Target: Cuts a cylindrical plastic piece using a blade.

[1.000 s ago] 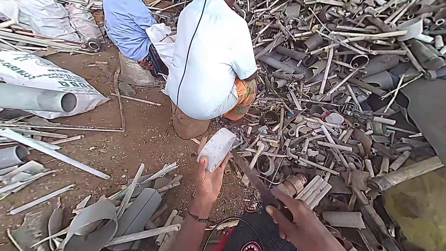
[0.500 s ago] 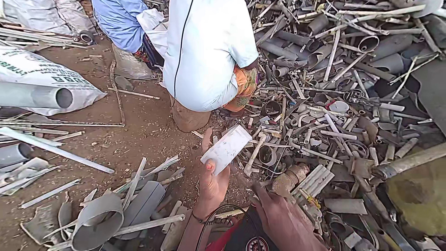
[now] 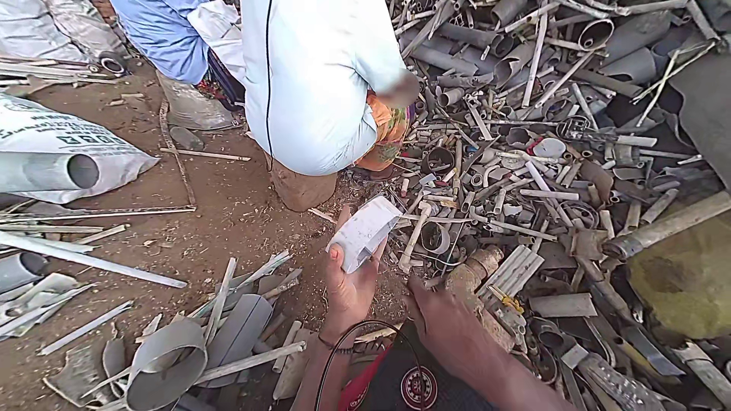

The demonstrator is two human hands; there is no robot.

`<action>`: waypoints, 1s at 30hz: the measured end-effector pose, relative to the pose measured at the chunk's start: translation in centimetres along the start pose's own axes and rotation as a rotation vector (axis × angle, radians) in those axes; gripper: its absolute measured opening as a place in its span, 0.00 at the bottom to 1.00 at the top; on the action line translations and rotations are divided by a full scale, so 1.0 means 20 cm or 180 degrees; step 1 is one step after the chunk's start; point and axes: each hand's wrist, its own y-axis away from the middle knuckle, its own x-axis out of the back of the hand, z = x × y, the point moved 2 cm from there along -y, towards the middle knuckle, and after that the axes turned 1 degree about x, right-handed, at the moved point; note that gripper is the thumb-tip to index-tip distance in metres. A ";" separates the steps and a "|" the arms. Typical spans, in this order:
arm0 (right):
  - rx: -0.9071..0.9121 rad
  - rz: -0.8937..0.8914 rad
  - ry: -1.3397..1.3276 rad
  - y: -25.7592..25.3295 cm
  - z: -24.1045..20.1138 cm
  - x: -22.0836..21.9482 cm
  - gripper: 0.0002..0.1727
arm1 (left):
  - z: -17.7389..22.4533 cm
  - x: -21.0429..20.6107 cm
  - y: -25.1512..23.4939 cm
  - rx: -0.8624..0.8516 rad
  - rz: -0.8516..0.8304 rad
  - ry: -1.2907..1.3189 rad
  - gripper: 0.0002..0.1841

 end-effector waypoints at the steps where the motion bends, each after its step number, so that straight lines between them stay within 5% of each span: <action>1: -0.0121 -0.0126 0.0056 -0.02 0.01 0.03 0.22 | -0.01 0.00 0.00 0.0017 -0.0032 0.0027 0.66; 5: 0.0428 -0.0151 -0.0412 0.06 -0.04 -0.01 0.22 | 0.02 0.00 -0.03 -0.0204 -0.0023 0.0184 0.68; 9: -0.0262 0.0093 0.0548 0.01 -0.02 0.04 0.20 | 0.02 0.02 -0.04 -0.0189 0.0153 0.0077 0.66; 12: -0.0022 -0.0351 -0.0014 0.04 -0.05 0.03 0.23 | 0.00 0.01 -0.03 -0.0112 0.0298 0.0177 0.63; 14: 0.0249 -0.0396 -0.0355 0.06 -0.06 -0.02 0.22 | 0.02 0.01 -0.04 -0.0152 0.0378 0.0210 0.58; 17: -0.0282 -0.0458 0.0298 -0.03 -0.01 0.04 0.22 | 0.04 0.00 -0.03 -0.0075 0.0513 0.0003 0.41; 20: -0.0498 0.0087 0.0684 -0.10 0.05 0.14 0.25 | 0.02 -0.03 -0.02 0.0037 0.0484 -0.0367 0.39; 25: 0.0369 0.1862 0.0659 -0.09 0.15 0.12 0.23 | 0.06 -0.05 -0.01 0.0143 0.0694 -0.0754 0.31; 30: -0.0031 -0.0139 -0.0448 -0.19 0.17 0.07 0.27 | 0.04 0.00 -0.02 0.0219 0.0759 -0.0684 0.31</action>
